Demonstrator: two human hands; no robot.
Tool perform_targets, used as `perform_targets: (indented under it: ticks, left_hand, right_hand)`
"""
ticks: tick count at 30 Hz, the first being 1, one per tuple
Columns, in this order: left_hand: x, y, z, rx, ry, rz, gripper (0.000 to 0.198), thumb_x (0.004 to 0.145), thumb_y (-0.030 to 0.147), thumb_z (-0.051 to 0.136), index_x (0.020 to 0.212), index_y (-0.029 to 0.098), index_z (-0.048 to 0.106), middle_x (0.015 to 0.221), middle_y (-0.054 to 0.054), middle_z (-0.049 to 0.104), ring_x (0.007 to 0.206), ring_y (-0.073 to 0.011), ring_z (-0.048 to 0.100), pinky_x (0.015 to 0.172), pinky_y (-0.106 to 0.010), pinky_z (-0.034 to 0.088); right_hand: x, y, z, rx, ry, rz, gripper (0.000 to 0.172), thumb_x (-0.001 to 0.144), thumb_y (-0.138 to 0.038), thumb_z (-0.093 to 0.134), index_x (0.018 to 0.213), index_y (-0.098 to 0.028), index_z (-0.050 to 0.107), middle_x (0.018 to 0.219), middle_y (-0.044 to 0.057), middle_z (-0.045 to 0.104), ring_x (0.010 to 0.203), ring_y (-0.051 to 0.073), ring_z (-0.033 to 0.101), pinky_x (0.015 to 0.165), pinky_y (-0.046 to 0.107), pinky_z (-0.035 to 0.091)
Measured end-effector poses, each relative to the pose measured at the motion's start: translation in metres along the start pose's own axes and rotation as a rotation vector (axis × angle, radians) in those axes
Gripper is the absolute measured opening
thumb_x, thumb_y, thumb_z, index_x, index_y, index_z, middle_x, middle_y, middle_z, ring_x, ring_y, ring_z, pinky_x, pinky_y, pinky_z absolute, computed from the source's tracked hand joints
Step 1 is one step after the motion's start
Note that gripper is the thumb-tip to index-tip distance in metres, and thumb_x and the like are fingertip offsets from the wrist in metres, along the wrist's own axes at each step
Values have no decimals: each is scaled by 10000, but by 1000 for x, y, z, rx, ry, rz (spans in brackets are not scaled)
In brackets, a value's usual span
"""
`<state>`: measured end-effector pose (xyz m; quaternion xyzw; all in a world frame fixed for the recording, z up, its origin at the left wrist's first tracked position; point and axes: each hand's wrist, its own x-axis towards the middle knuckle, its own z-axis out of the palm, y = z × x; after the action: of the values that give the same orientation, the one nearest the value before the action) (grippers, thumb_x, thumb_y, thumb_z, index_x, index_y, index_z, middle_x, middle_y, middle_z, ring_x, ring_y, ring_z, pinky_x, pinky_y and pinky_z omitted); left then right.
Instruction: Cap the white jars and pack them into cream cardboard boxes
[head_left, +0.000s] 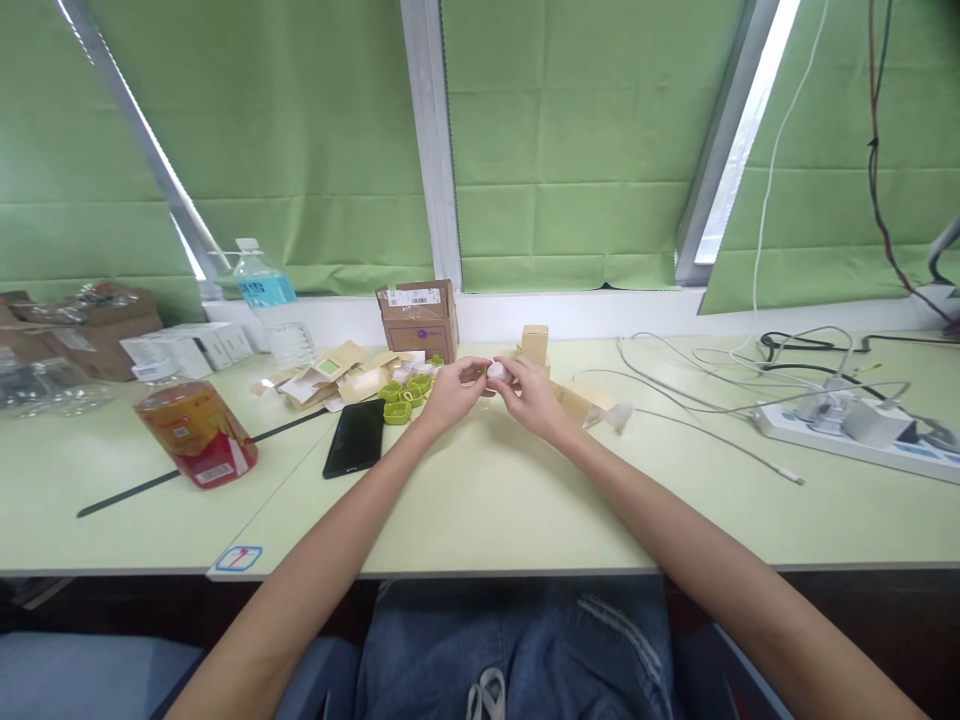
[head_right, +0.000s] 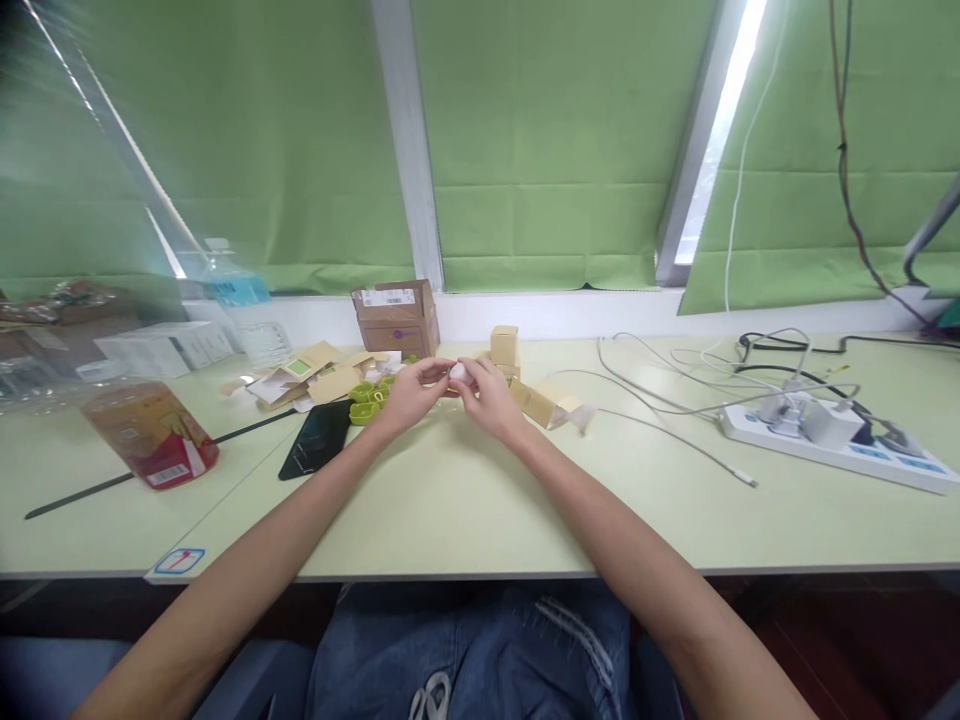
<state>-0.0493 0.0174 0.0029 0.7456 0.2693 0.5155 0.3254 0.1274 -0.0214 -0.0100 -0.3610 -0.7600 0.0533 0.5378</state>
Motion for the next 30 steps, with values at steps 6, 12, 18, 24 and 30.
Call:
perform_targets:
  ticks: [6, 12, 18, 24, 30]
  left_hand:
    - [0, 1, -5, 37, 0, 36, 291, 840, 356, 756, 1061, 167, 744, 1117, -119, 781, 1037, -258, 751, 940, -471, 652]
    - [-2, 10, -8, -51, -97, -57, 411, 814, 455, 794, 1071, 137, 756, 1138, -141, 776, 1020, -284, 751, 875, -474, 672]
    - [-2, 6, -4, -108, -118, -104, 525, 801, 519, 805, 1144, 124, 768, 1170, -143, 776, 984, -278, 758, 924, -510, 652]
    - [0, 0, -2, -50, -50, -35, 441, 841, 467, 764, 1129, 134, 776, 1137, -134, 787, 994, -268, 757, 875, -442, 663]
    - [-4, 5, -2, 311, -21, 139, 265, 882, 270, 660, 1099, 159, 762, 1022, -76, 790, 907, -200, 731, 799, -306, 618]
  right_hand:
    - [1, -1, 0, 2, -39, -25, 327, 1011, -331, 548, 1267, -168, 670, 1081, 147, 631, 1028, 282, 631, 854, 435, 607]
    - [3, -7, 1, 55, 19, 80, 277, 996, -382, 579, 1168, -190, 680, 1048, 114, 690, 920, 244, 652, 783, 381, 594]
    - [1, -2, -1, 134, 2, 201, 348, 979, -436, 588, 1193, -170, 653, 1070, 110, 683, 826, 209, 658, 711, 345, 580]
    - [0, 4, 1, 81, -25, 114, 323, 1001, -414, 573, 1204, -181, 668, 1103, 128, 622, 971, 250, 633, 768, 364, 581]
    - [1, 4, 3, -45, -58, 0, 232, 1004, -229, 517, 1189, -183, 649, 1070, 119, 568, 1013, 259, 597, 875, 393, 549]
